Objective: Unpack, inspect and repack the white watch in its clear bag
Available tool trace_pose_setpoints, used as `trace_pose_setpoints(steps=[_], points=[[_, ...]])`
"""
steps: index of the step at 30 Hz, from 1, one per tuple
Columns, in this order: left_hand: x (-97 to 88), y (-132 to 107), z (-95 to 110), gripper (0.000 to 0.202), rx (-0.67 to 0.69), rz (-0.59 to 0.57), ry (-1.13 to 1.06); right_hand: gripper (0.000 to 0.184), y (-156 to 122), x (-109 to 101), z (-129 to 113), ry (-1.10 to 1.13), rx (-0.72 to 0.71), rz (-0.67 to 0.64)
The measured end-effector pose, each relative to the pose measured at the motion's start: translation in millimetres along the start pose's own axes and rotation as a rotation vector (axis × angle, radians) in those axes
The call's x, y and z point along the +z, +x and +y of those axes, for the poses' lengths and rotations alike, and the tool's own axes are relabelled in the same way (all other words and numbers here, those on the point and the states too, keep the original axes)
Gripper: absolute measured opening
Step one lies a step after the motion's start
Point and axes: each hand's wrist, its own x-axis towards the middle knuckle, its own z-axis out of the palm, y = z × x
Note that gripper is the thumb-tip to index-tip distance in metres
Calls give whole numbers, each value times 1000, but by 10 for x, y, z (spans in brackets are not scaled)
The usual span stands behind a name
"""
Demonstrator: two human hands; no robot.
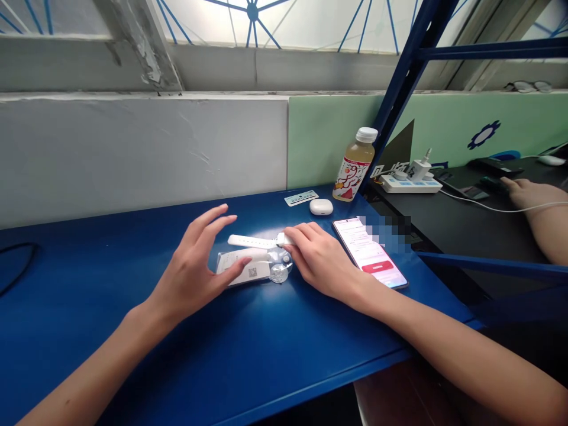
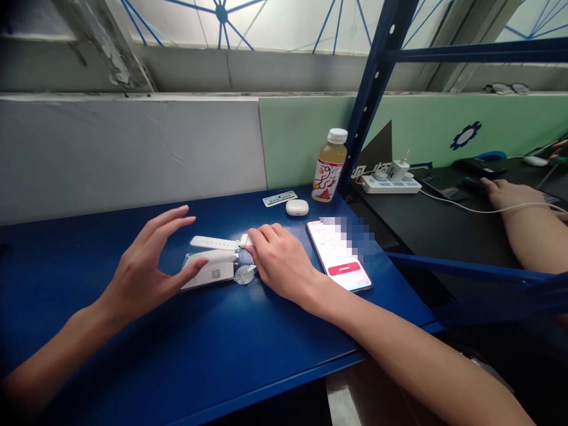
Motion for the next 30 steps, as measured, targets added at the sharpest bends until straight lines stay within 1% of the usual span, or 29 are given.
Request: trace_pose_setpoints(steps=[3,5,7,9,10,12,14,16,17,19,20,21,23,25,28,30], points=[[55,-34,129,49,146,10,16,27,-17,27,-49,45,-84,49],[112,-67,176,43,181,-19,57,28,-25,53,-80,60,-135,89],[157,-91,183,35,157,-9,102,28,-17,73,-102,85,-172,127],[181,-100,161,27,138,10,103,28,20,78,-111,156,-184,188],[185,-99,146,23,129,16,89,27,54,74,-115,211,-189,234],[183,-88,122,19,116,65,32,24,158,50,-131,343,-200,357],[169,-70,118,19,87,104,-55,19,307,13,-173,483,-199,469],[143,-50,138,24,28,113,-167,21,485,-21,-243,667,-127,537],[127,-42,156,28,-11,110,-237,25,576,-32,-285,778,-58,523],[93,-31,200,35,-107,64,-407,30,747,-33,-364,1018,76,471],[77,-29,224,37,-164,30,-499,31,819,-21,-397,1141,130,420],[63,-28,248,40,-222,-5,-590,32,880,-2,-422,1261,178,330],[43,-26,289,43,-333,-58,-754,32,961,53,-447,1468,252,192],[33,-20,317,44,-418,-81,-887,32,990,118,-445,1628,274,62],[30,0,337,43,-498,-123,-1083,30,966,213,-410,1882,230,-140],[29,14,353,41,-545,-173,-1243,28,935,268,-381,2040,220,-271]])
